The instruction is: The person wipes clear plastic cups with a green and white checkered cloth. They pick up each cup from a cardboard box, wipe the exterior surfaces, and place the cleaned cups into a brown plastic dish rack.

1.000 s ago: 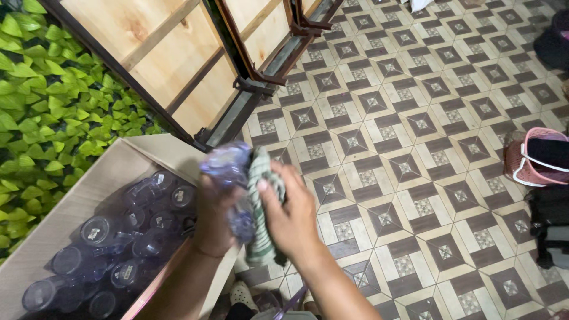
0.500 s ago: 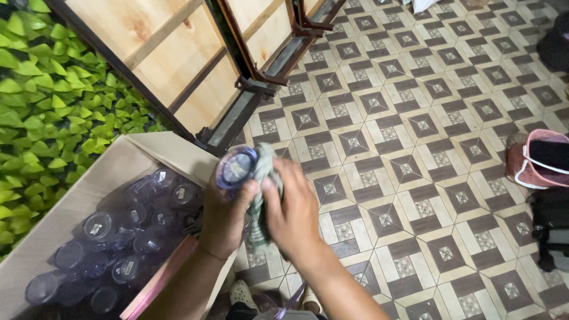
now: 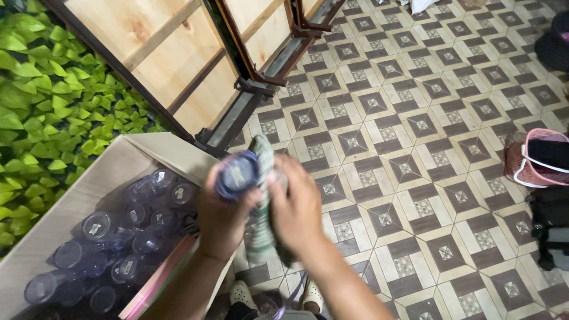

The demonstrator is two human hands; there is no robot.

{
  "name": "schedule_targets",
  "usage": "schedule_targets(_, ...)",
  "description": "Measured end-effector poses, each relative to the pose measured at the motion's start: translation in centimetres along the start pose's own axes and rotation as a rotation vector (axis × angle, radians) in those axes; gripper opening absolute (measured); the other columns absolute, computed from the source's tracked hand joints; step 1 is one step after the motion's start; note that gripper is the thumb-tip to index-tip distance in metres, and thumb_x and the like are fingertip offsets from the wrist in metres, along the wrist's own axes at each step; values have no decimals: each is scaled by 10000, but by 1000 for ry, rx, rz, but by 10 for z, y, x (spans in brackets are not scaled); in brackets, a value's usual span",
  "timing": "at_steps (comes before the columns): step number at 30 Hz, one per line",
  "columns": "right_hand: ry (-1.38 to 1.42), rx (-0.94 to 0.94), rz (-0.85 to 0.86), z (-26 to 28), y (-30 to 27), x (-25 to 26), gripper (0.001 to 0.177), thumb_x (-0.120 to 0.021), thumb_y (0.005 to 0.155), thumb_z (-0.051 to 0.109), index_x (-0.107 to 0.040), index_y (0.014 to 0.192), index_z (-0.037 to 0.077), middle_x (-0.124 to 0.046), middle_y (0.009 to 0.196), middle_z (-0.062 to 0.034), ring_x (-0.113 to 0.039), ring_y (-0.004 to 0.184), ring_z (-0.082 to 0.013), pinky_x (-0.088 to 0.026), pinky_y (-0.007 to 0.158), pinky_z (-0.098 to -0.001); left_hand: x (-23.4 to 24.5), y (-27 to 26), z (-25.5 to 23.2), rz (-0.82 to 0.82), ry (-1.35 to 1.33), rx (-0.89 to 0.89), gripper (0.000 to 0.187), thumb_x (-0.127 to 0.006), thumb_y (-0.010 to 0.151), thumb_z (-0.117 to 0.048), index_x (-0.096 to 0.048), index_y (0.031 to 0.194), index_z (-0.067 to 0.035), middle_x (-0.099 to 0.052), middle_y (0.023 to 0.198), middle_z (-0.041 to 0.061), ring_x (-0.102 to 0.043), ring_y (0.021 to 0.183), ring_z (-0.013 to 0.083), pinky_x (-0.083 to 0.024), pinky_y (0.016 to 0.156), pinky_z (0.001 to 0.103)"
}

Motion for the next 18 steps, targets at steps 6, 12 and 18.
schedule_targets(6, -152, 178, -59, 30, -19, -5, 401, -586, 960, 96, -595, 1357, 44, -638, 1345, -186, -577, 1292, -307, -261, 1165, -494, 7, 4, -8, -6, 159, -75, 567, -811, 850, -325, -623, 1255, 24, -723, 1117, 42, -672, 997, 102, -572, 885, 263)
schedule_targets(12, 303, -540, 352, -27, 22, -10, 325, -547, 984, 188, -688, 1256, 78, -779, 1145, -134, -723, 1145, -322, -517, 1028, -417, 10, -5, 7, 143, 90, -91, 629, -857, 804, -315, -606, 1275, 19, -687, 1114, 23, -658, 989, 92, -561, 873, 258)
schedule_targets(18, -278, 372, -70, 38, -14, 7, 247, -601, 1002, 180, -629, 1194, 28, -676, 1218, -213, -620, 1162, -343, -365, 1023, -413, 32, 7, 15, -128, 68, -44, 487, -757, 885, -285, -622, 1243, 17, -682, 1079, 23, -638, 914, 97, -553, 801, 260)
Point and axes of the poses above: each hand's wrist, its own y-axis towards the middle knuckle, its own x-axis out of the back of the hand, z = x × y, the point moved 5 cm from there along y, towards the middle knuckle
